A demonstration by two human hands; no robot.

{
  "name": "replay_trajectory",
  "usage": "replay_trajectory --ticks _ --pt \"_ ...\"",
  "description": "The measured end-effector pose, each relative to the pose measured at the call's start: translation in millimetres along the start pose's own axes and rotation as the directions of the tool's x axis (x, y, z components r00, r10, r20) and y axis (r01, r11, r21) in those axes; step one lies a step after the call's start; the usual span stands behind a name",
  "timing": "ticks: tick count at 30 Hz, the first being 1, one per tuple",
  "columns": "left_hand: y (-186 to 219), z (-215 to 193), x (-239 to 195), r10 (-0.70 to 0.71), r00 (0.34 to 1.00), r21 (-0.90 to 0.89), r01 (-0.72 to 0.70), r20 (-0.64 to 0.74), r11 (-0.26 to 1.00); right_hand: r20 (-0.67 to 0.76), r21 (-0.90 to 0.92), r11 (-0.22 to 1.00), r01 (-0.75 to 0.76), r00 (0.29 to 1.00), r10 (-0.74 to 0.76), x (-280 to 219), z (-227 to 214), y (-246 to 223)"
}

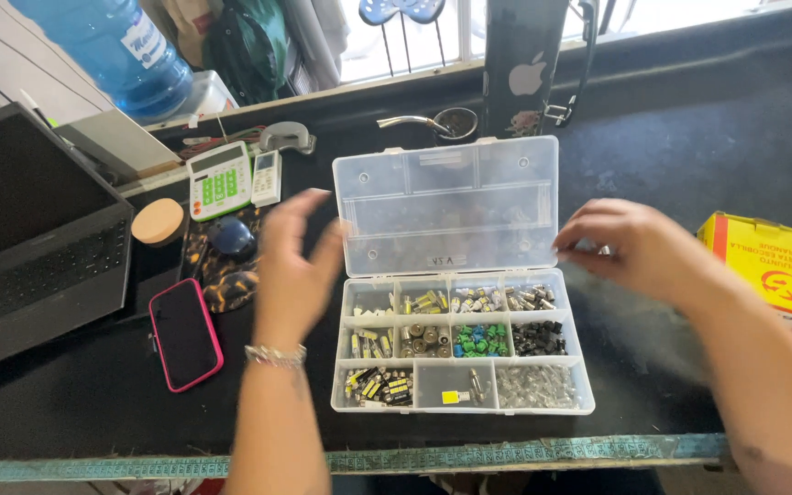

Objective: The person opens a compartmentalized plastic box and sorts small electronic components by type. They pick up groups of cylindrical and rectangular parts, separate them by color and shape, and place them into distinct piles on the table.

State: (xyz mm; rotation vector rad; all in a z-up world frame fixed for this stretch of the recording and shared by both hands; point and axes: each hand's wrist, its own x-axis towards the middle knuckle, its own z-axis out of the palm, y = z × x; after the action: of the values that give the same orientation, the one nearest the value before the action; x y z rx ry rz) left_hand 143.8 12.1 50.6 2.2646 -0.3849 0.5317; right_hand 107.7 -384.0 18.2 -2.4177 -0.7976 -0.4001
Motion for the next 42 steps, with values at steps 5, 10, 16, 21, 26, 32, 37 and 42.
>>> replay_trajectory --ticks 5,10,16,21,26,32,37,42 --pt "-82 47 14 -0.149 0.977 -0.379 0.08 -0.155 0.922 0.244 -0.161 0.984 0.07 0.969 -0.029 3 40 -12" --pt "-87 75 10 -0.101 0.979 -0.331 0.036 -0.18 0.943 0.487 -0.383 0.923 0.027 0.855 0.178 21 65 -17" --pt "-75 68 3 -0.236 0.97 -0.445 0.233 0.051 0.865 0.545 -0.614 0.788 0.047 0.747 0.381 23 68 -21" --pt "-90 85 3 -0.228 0.97 -0.417 0.244 0.088 0.876 0.524 -0.618 0.785 0.042 0.767 0.371 19 73 -16" --pt "-95 87 4 -0.198 0.977 -0.454 0.211 0.076 0.866 0.508 -0.529 0.848 0.013 0.806 0.304 18 55 -21" --pt "-75 76 4 -0.236 0.971 -0.46 0.225 0.035 0.859 0.205 -0.324 0.858 -0.399 0.856 0.475 -2 -14 -1" --pt "-64 66 1 -0.231 0.971 -0.383 0.192 -0.059 0.904 0.256 -0.621 0.649 -0.44 0.668 0.698 0 -13 29" --pt "-67 68 -3 -0.114 0.978 -0.464 0.02 -0.174 0.885 0.236 -0.618 0.589 -0.52 0.593 0.77 1 -13 35"
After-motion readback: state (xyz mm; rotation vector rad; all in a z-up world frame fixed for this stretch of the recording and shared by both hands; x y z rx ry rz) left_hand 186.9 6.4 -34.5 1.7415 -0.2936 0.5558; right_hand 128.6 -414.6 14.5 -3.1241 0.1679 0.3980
